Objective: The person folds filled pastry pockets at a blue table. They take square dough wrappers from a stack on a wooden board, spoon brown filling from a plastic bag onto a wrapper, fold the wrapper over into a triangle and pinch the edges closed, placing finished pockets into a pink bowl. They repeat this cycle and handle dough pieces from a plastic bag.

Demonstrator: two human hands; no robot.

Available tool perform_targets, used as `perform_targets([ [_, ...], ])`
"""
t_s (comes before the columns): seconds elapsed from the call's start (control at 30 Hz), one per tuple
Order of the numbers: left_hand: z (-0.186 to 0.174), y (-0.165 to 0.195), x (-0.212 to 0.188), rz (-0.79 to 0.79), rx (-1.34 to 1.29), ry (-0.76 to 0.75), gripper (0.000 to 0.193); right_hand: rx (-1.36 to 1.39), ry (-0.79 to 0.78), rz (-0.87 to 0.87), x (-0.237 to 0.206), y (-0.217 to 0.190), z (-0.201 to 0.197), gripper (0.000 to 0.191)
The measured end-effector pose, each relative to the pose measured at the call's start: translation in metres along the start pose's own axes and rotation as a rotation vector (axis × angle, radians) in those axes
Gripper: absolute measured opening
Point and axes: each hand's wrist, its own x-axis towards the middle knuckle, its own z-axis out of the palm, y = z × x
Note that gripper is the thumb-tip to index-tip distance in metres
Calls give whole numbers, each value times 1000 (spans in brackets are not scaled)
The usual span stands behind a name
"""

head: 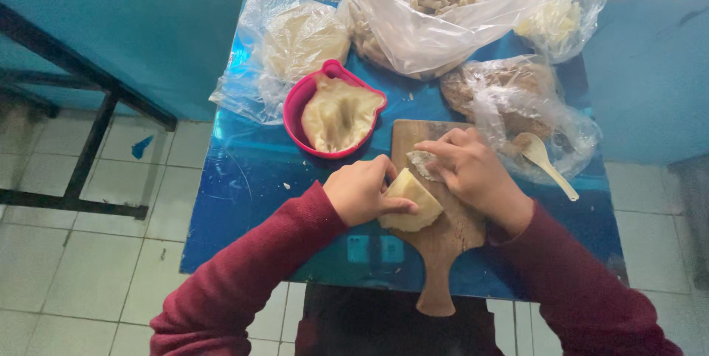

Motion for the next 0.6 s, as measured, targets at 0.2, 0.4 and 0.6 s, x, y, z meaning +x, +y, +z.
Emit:
perform_targets([
  [0.2,9,-9,1,209,-25,54,58,20,-106,-22,4,-2,-2,33],
  [0.4,11,-10,-3,219,-338,-7,40,53,-29,-14,0,-10,-18,32],
  [0.6,3,-15,15,1,-1047,-67,46,-41,-203,41,-7,-9,-32,19],
])
